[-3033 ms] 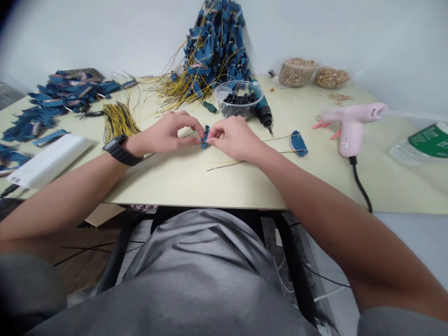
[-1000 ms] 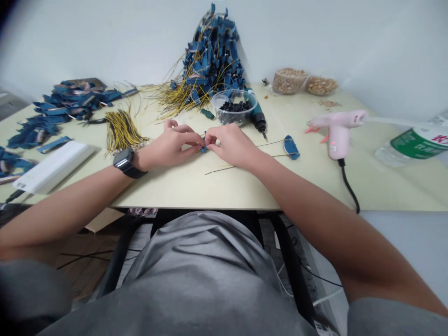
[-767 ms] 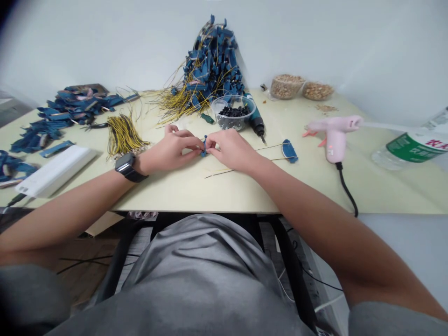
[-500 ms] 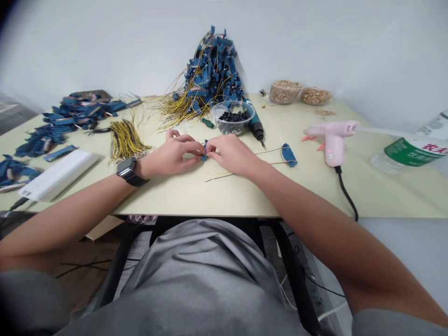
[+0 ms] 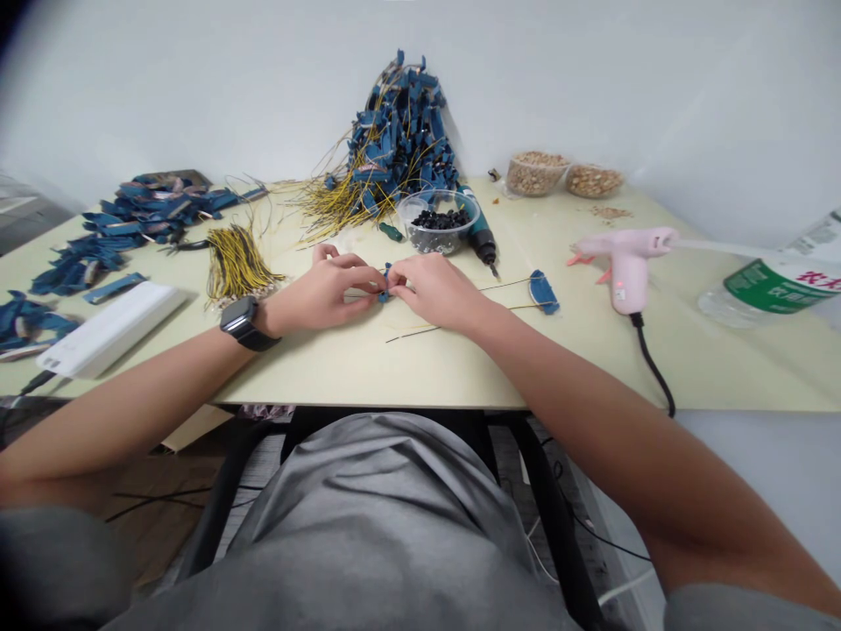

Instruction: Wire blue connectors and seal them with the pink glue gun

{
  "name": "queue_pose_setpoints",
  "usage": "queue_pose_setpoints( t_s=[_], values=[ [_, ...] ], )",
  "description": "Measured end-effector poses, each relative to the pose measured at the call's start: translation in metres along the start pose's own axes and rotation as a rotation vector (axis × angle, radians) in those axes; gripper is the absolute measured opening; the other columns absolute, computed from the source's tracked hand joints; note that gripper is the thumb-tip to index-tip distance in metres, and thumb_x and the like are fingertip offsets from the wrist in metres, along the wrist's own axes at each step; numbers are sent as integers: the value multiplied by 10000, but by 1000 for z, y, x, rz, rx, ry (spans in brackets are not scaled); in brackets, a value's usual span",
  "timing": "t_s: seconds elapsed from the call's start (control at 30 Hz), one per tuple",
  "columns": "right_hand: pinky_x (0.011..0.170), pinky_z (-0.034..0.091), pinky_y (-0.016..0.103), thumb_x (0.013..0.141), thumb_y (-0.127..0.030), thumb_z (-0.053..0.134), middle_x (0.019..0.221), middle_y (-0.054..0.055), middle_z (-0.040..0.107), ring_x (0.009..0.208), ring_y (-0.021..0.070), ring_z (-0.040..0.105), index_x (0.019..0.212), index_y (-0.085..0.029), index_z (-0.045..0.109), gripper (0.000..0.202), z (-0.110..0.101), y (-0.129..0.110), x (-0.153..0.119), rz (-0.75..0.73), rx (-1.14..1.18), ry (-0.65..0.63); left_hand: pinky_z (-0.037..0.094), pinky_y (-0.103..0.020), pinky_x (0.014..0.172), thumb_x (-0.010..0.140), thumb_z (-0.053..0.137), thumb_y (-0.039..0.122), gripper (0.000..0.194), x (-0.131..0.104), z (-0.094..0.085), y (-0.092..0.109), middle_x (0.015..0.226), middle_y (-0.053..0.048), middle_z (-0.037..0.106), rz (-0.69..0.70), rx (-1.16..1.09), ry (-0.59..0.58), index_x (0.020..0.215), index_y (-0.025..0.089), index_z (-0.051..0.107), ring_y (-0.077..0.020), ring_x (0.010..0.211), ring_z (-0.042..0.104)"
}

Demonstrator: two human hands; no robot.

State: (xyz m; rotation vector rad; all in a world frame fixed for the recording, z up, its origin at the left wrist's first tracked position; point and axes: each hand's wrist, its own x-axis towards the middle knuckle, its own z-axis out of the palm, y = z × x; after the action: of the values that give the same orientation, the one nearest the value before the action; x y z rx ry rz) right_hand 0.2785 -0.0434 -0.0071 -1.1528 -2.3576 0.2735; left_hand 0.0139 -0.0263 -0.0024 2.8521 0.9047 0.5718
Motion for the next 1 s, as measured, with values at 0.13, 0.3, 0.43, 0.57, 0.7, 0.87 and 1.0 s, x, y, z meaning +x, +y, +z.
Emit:
queue_pose_setpoints(
  t_s=[0.13,0.3,0.43,0.57,0.7,0.87,1.0],
  values=[
    [839,446,361,1085,-146,776,977,71,866,798,218,673,1020,-179,872,121,0,0,1,4,3,-4,349,-579,1164,1078,618,365,267,0,-1,1,1200,-61,944,-3,-10,0,1241,280,811,-334,1253,802],
    [853,449,364,1091,-157,766,993,72,871,827,231,693,1029,-193,878,132,-1,-1,1,17,1,-11,350,-576,1157,1077,602,352,266,0,0,1,1203,-69,935,-1,1,7,1229,277,807,-329,1240,806],
    [845,443,359,1102,-159,769,986,74,866,821,225,680,1031,-181,875,130,-1,-2,0,12,-1,-14,349,-574,1163,1081,598,353,272,-1,0,1,1217,-70,930,-2,8,3,1239,277,805,-324,1245,805],
    [833,434,357,1103,-157,772,975,71,860,803,217,664,1021,-175,865,125,-1,-2,0,7,-12,-12,351,-572,1169,1096,588,359,282,-1,0,1,1219,-71,930,-4,10,2,1250,274,809,-326,1258,809],
    [822,430,357,1095,-159,774,973,69,857,793,215,652,1008,-182,855,121,-1,-2,1,9,-19,-15,356,-579,1167,1099,596,365,275,-1,0,1,1199,-67,931,-8,7,10,1241,281,816,-328,1253,809],
    [828,435,360,1092,-163,759,976,66,854,796,220,656,1006,-197,845,127,-1,-3,-1,10,-18,-14,357,-581,1186,1099,604,358,268,-1,2,-1,1190,-63,933,-11,-2,16,1243,289,818,-319,1234,808],
    [833,438,363,1106,-175,750,976,75,848,808,229,664,1029,-191,848,126,-2,-4,-3,5,-14,-15,357,-577,1186,1128,585,368,280,-3,3,-2,1207,-65,937,-13,-1,22,1253,295,824,-315,1241,809]
  ],
)
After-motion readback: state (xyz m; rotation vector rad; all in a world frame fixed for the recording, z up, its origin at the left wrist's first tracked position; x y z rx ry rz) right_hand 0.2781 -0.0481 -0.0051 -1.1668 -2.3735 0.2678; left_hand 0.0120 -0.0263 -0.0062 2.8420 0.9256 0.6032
